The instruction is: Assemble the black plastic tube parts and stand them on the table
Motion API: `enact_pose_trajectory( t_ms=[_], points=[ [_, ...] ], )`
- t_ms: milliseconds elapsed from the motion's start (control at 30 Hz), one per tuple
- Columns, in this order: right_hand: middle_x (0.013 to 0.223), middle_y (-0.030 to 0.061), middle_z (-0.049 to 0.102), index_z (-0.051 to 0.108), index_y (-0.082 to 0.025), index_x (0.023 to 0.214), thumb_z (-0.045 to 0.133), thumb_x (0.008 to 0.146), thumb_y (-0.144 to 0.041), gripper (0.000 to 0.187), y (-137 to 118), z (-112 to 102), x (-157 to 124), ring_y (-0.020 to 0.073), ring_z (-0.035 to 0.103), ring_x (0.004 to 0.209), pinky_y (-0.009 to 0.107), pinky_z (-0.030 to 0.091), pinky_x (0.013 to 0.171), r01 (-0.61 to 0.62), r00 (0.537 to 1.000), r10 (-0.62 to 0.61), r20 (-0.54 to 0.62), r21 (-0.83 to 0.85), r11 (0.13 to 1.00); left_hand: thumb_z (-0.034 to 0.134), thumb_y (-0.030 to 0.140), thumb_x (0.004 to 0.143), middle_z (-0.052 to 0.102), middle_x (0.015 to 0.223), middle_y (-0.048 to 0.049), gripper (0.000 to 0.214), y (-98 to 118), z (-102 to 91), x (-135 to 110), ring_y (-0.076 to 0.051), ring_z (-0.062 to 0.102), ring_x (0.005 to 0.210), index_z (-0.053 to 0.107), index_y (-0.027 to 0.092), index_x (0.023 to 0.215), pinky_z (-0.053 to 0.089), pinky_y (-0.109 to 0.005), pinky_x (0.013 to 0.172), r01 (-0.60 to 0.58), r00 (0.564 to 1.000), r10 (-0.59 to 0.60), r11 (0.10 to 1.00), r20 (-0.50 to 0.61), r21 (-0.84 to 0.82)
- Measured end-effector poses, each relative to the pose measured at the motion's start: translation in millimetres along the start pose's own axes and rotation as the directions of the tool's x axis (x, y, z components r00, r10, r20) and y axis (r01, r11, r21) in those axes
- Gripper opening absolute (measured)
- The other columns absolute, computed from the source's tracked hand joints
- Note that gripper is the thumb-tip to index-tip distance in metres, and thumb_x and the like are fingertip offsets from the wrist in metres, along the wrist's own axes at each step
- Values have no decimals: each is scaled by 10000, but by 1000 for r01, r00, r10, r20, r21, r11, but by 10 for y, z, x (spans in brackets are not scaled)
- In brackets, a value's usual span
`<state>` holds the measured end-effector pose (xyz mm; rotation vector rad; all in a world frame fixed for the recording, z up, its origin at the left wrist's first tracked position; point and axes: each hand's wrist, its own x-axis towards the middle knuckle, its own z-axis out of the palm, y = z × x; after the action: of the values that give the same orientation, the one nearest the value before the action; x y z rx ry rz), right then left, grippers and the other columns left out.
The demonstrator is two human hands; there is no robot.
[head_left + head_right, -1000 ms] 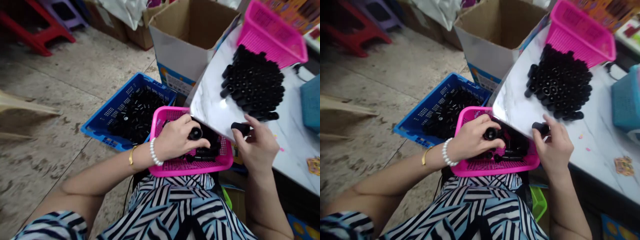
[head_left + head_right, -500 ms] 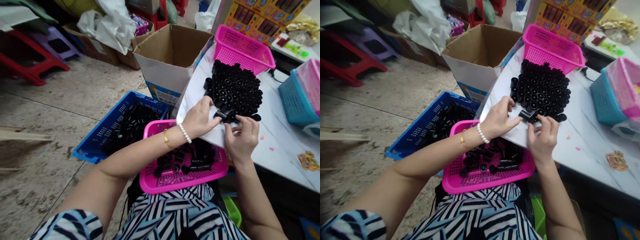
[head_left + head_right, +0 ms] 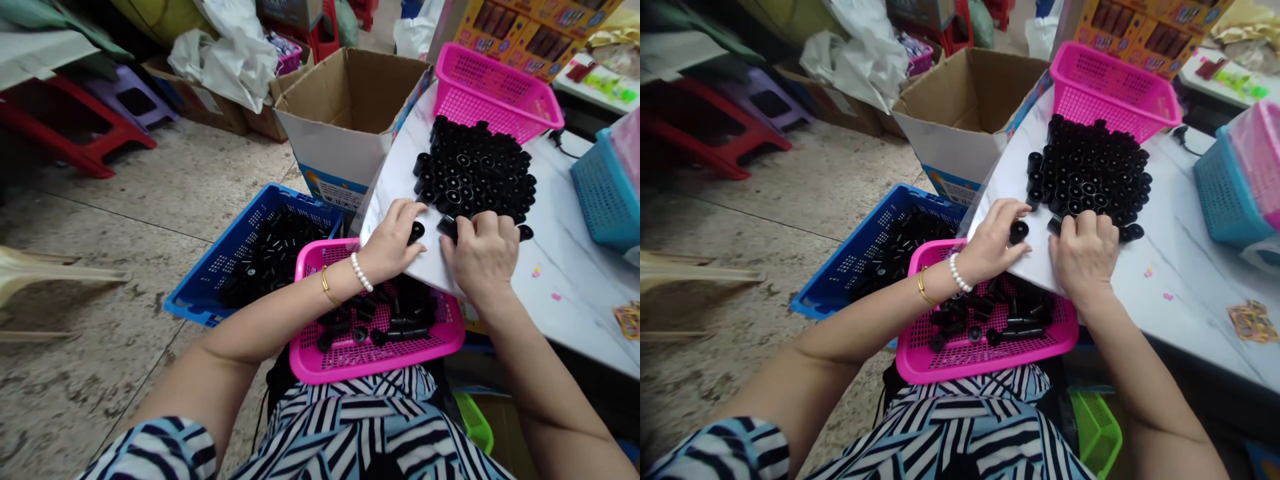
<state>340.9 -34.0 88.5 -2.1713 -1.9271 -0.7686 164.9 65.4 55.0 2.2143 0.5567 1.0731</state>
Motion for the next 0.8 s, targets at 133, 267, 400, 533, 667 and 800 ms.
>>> enact_pose_trajectory(
  t_ms=[133, 267, 400, 533, 667, 800],
  points=[
    [1111, 193, 585, 643, -141, 1050, 544, 911, -299, 232, -17, 46, 77, 382, 469, 1064, 502, 375, 848, 50, 998, -49, 43, -32, 998, 829, 290, 774, 590, 1236, -146, 680, -35, -73, -103, -278, 556, 1163, 511, 97, 1342, 472, -455, 1076, 129, 990, -113, 972, -90, 195],
    [1142, 175, 632, 626, -153, 1088, 502, 938, -260, 222, -54, 45, 52, 356, 494, 1091, 480, 370, 865, 134, 988, -134, 76, 13, 991, 756, 358, 853, 652, 962, -66, 302, -37, -111, -139, -227, 580, 946, 679, 152, 1059, 482, -399, 944, 124, 992, -125, 959, -12, 255],
    [971, 125, 670, 646, -181, 1082, 486, 970, -278, 218, -49, -28, 101, 314, 536, 1039, 447, 395, 875, 234, 966, -244, 87, 114, 966, 726, 316, 843, 661, 889, -47, 259, -81, -128, -49, -209, 582, 882, 691, 166, 1051, 480, -368, 895, 99, 993, -110, 964, 31, 247],
    [1026, 112, 683, 695, -199, 1143, 534, 968, -342, 278, 64, -58, 273, 298, 553, 996, 463, 429, 911, 272, 954, -288, 84, 162, 949, 700, 248, 824, 696, 891, -60, 208, -246, -186, 156, -215, 606, 864, 697, 153, 1009, 489, -399, 904, 187, 981, -193, 930, -12, 315],
    [1098, 122, 678, 718, -196, 1167, 575, 936, -299, 290, 130, 81, 507, 290, 587, 994, 425, 476, 830, 212, 963, -239, 122, 197, 957, 740, 281, 829, 740, 902, -70, 180, -391, -152, 492, -228, 673, 914, 711, 136, 931, 530, -406, 891, 234, 964, -265, 899, 35, 371],
    [1264, 194, 627, 657, -146, 1273, 649, 896, -335, 422, 79, 137, 604, 314, 640, 1040, 398, 489, 740, 48, 987, -68, 148, 134, 990, 383, 429, 980, 732, 1034, -25, 533, -367, -111, 707, -175, 686, 1062, 616, -5, 1183, 470, -316, 897, 218, 944, -300, 880, 139, 421]
  ],
)
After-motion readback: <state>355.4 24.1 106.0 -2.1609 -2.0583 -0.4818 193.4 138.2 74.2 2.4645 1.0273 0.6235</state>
